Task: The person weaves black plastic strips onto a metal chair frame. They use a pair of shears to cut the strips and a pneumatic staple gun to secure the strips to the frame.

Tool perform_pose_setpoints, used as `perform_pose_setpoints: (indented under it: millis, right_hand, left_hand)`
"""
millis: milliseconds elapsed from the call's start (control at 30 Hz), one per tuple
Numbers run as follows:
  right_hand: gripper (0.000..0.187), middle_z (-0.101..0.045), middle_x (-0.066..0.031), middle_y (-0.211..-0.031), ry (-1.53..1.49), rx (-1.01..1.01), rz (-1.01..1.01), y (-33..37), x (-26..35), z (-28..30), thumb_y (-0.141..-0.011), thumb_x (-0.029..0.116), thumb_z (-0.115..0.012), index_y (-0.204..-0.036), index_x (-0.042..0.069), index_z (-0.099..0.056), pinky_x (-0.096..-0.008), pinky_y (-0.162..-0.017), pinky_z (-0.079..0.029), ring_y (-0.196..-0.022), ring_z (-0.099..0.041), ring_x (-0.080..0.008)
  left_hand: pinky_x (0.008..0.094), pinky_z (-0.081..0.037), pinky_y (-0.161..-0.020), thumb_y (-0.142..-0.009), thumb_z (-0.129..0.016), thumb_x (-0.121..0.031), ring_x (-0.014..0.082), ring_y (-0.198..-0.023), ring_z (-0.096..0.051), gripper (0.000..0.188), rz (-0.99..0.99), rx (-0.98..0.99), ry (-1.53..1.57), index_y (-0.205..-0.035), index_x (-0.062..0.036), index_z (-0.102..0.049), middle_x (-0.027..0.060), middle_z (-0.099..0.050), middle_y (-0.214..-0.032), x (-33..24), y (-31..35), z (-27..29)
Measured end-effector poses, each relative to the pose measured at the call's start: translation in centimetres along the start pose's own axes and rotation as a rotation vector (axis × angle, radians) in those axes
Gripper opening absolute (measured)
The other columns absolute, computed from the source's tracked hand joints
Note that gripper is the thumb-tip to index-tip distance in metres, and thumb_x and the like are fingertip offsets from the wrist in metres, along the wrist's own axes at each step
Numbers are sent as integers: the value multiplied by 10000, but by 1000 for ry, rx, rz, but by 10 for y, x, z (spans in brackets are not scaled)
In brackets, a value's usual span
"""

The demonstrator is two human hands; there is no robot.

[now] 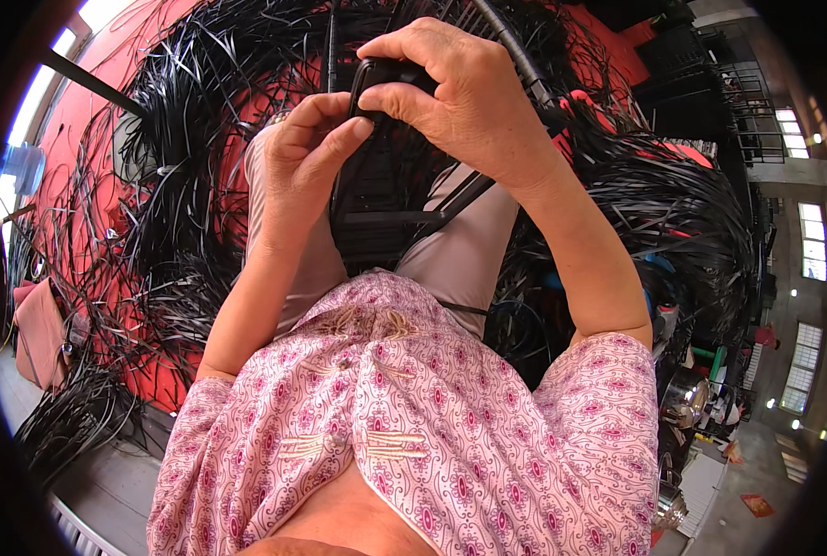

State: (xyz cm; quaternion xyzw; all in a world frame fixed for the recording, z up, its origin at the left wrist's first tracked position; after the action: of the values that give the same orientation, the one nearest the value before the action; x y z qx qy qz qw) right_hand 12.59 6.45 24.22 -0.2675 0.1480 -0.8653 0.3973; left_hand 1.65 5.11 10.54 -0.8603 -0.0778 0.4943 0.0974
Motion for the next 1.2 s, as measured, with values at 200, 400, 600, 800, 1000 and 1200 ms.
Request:
perform_pose_setpoints:
  millis: [200,400,600,800,1000,1200]
  right_hand:
    - [315,-667,-121,-932,-41,26,-36,-2,6,4,-792,169,-785,-1040,17,-664,-325,-750,-537,-842,-673,-246]
    - [420,-649,-144,-1051,8,-70,39,2,14,6,-799,251,-781,-1132,36,-641,-353,-819,-533,-942,-660,-286]
    - [437,-654,-102,-1125,207,-595,59,97,21,77,-802,201,-795,-1167,22,-634,-314,-860,-527,-1021,-639,-210]
    - [447,-616,-137,-1110,318,-802,-573,246,-48,92,-769,166,-772,-1160,38,-597,-366,-869,-509,-1050,-604,-303]
    - [483,-639,-214,-1086,1013,-835,-1284,502,-69,217,-774,258,-734,-1166,13,-595,-446,-917,-477,-1054,-602,-375]
    - [542,-700,-214,-931,692,-395,-1777,635,-134,240,-798,486,-699,-1049,7,-674,-459,-786,-507,-866,-669,-369]
  left_hand:
    - [185,-494,-710,-875,-723,-71,27,-809,-599,189,38,-54,-26,-1032,4,-648,-17,-670,-877,-4,7,-1]
    - [201,-477,-687,-889,-689,-87,53,-776,-584,177,-18,-130,-210,-1022,20,-641,-1,-657,-851,-10,9,4]
    - [286,-504,-752,-879,-645,-132,156,-817,-645,245,-66,-139,-539,-1051,40,-680,136,-707,-853,-28,8,-35]
    - [346,-562,-779,-917,-547,-94,305,-912,-677,266,-672,90,-1014,-1097,80,-637,207,-598,-1124,-19,4,11]
    - [330,-568,-745,-951,-514,-119,290,-856,-684,261,-647,92,-868,-1065,86,-628,200,-619,-1072,-4,-7,12]
    - [338,-530,-822,-833,-562,-33,272,-925,-663,269,-319,-21,-869,-1075,-13,-678,155,-682,-1003,-20,2,-11]
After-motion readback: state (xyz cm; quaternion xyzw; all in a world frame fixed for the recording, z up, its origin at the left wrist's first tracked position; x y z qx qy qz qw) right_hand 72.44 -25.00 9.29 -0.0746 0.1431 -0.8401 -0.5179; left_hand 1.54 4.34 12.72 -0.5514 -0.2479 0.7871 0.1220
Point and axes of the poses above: each hand's wrist, its own y-axis away from the middle knuckle, its own z-axis out of the back of the hand, x = y × z, the point moved 8 cm from there along -y, towards the middle knuckle
